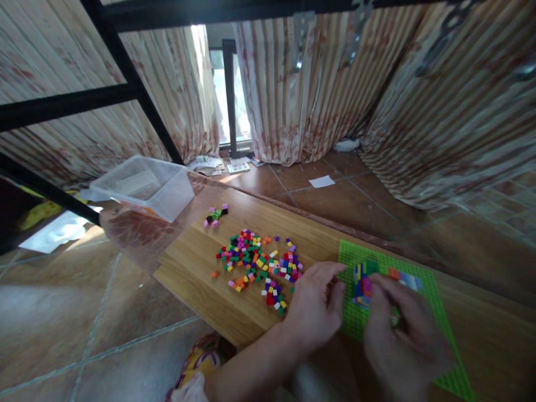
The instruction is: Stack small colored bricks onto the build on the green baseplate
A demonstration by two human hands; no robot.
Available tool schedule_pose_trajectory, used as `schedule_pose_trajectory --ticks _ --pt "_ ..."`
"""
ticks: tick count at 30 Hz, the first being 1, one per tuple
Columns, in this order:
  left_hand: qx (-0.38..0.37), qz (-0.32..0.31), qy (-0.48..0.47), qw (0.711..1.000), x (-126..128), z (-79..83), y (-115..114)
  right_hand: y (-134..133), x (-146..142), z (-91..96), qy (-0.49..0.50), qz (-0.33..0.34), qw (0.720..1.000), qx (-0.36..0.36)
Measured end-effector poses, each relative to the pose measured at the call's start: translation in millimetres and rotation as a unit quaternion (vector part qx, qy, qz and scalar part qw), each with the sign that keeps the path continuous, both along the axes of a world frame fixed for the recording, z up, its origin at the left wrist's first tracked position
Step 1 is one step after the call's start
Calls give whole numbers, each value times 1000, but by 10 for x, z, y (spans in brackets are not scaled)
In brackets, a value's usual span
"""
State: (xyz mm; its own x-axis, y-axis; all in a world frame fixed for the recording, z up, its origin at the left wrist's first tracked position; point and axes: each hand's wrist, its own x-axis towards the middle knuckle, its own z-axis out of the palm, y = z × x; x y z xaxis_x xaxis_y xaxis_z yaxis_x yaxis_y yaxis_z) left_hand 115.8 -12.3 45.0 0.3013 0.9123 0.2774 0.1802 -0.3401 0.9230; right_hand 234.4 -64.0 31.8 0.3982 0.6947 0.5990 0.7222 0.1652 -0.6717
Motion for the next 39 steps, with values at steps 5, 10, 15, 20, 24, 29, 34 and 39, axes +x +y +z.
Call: schedule_pose_trajectory --ticks 5,10,15,20,24,29,34,39 --pt "-67 114 -78 988 -293 51 237 169 -493 22 -44 138 989 -27" --pt "-139 207 -210 945 -590 128 499 251 -485 -51 3 96 990 -100" --pt "-183 218 -243 927 -767 193 567 250 -415 -66 11 104 980 -168" --pt "-193 201 -235 931 -796 190 551 254 -410 -79 7 118 974 -195" --pt "-171 163 -120 964 -792 113 535 292 -427 -124 -6 117 975 -188" --pt "10 98 163 982 -775 42 505 336 -497 -155 -71 146 970 -179" --pt "94 74 282 952 -609 40 629 319 -577 -131 -74 215 958 -174" --pt "119 88 356 923 -426 -23 718 307 -532 -114 -24 180 971 -158"
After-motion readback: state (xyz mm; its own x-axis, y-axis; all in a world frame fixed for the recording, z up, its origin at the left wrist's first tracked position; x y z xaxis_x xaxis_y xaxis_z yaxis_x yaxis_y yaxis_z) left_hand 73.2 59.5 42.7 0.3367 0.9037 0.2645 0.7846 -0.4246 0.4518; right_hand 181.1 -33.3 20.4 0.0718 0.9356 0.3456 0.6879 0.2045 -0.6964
